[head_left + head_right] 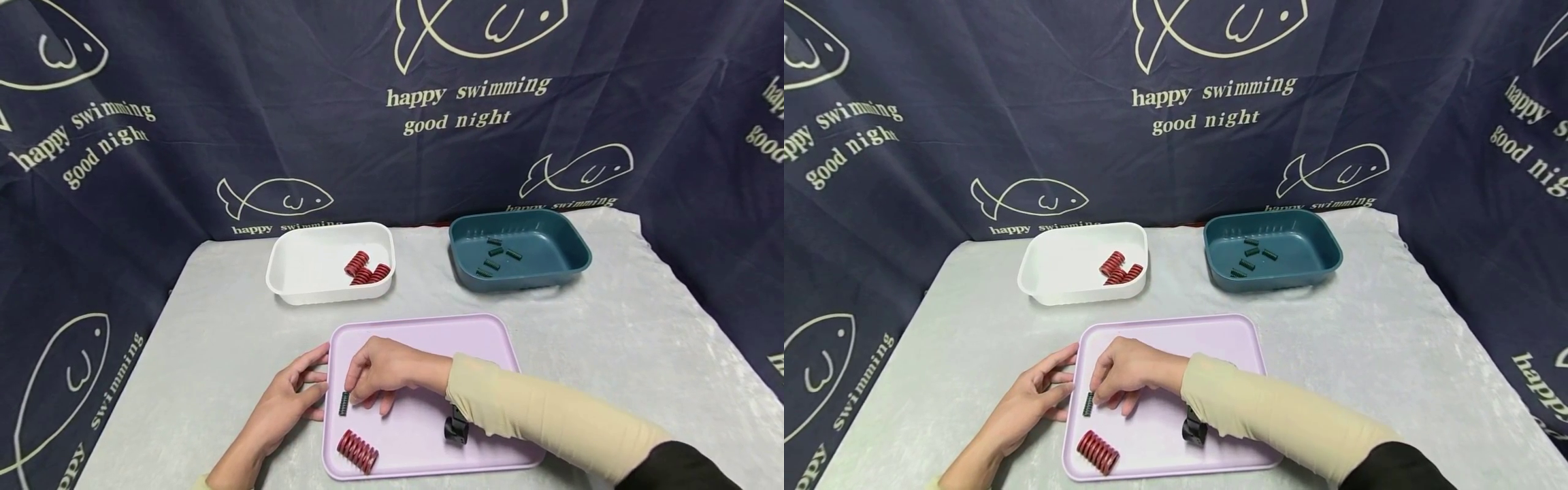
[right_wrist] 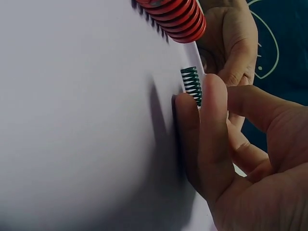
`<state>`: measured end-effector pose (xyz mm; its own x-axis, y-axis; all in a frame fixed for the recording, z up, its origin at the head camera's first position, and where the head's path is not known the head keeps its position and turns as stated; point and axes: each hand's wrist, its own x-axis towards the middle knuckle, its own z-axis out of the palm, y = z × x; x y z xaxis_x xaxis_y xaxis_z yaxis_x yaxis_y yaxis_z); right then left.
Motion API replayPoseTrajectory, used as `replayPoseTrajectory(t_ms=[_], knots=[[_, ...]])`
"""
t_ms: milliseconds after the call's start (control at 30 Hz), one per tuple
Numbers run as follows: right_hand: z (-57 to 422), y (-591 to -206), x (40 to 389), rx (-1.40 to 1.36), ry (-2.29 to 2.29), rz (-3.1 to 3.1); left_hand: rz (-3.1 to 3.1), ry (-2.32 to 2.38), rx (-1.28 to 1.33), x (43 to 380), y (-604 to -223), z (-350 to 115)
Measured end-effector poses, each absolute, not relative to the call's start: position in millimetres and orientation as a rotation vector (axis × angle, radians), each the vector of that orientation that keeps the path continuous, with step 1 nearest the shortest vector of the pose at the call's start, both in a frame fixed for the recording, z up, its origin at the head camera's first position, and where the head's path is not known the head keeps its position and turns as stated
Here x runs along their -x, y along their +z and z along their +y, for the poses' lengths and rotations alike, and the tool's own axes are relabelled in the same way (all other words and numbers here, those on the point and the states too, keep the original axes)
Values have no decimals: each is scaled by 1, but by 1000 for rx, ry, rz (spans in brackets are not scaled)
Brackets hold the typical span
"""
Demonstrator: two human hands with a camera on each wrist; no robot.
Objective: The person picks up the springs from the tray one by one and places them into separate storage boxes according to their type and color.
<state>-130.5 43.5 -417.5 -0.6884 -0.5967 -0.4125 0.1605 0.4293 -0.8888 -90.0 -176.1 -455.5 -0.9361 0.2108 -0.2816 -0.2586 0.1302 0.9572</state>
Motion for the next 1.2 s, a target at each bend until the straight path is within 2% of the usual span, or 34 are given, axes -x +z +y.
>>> replayPoseTrajectory(t_ms=[333,633,1200], knots=[[38,-417,126,578,-1140,2153,2078,1848,78,89,-457,-177],[37,-418,122,622,-1075,2249,2080,1840,71,89,-457,-177],[67,-414,144,491,-1247,2141,2074,1852,59,89,-458,-176]])
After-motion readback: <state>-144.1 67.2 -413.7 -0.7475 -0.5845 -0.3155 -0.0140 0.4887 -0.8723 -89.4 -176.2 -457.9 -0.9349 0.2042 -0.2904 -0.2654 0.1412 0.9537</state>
